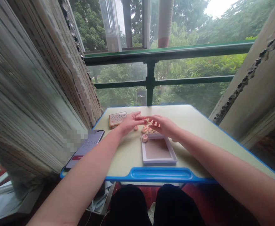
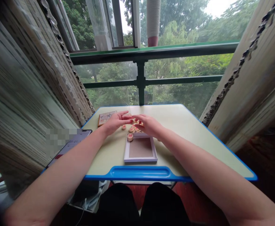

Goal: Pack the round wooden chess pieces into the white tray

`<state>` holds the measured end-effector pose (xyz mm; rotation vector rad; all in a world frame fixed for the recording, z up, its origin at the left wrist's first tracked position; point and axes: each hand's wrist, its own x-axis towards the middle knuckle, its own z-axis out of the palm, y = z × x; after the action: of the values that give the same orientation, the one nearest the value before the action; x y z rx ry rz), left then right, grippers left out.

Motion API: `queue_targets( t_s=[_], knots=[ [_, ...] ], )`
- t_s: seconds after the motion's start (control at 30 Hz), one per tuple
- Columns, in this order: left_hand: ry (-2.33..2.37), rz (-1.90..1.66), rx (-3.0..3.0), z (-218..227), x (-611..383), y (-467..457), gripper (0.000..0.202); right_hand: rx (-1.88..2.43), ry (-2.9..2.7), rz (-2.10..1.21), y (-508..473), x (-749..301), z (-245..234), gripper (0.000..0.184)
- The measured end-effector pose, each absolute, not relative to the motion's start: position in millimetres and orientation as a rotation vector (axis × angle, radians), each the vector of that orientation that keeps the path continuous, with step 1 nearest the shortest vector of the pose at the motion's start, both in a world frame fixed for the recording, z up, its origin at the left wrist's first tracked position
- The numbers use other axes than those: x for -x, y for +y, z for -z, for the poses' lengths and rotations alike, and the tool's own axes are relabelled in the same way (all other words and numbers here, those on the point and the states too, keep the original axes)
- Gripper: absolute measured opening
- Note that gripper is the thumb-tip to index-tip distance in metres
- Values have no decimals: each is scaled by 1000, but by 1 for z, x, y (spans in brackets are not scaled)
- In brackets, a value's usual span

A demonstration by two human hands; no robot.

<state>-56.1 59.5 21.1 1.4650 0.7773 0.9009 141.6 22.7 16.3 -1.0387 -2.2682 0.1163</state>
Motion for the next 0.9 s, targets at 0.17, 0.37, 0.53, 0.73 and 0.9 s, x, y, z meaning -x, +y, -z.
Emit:
queue_targets(
  t_s=[0.17, 0.37, 0.53, 0.73, 0.9],
  knots=[
    [739, -874, -1442, -25, 56, 55, 80, 987, -2229, -121, 22, -140, -14, 22],
    [724, -883, -1476, -23, 56, 52, 72, 984, -2232, -152, 18, -137, -17, 21],
    [740, -898, -1543, -24, 56, 52, 56, 1163, -2288, -47, 10, -141, -29, 21],
    [900, -927, -1708, -22, 60, 58, 34, 1311, -2674, -152, -1, -149, -48, 15],
    [1100, -705, -2057, -21, 67, 64, 29, 1299, -2736, -102, -8, -143, -50, 17]
  ],
)
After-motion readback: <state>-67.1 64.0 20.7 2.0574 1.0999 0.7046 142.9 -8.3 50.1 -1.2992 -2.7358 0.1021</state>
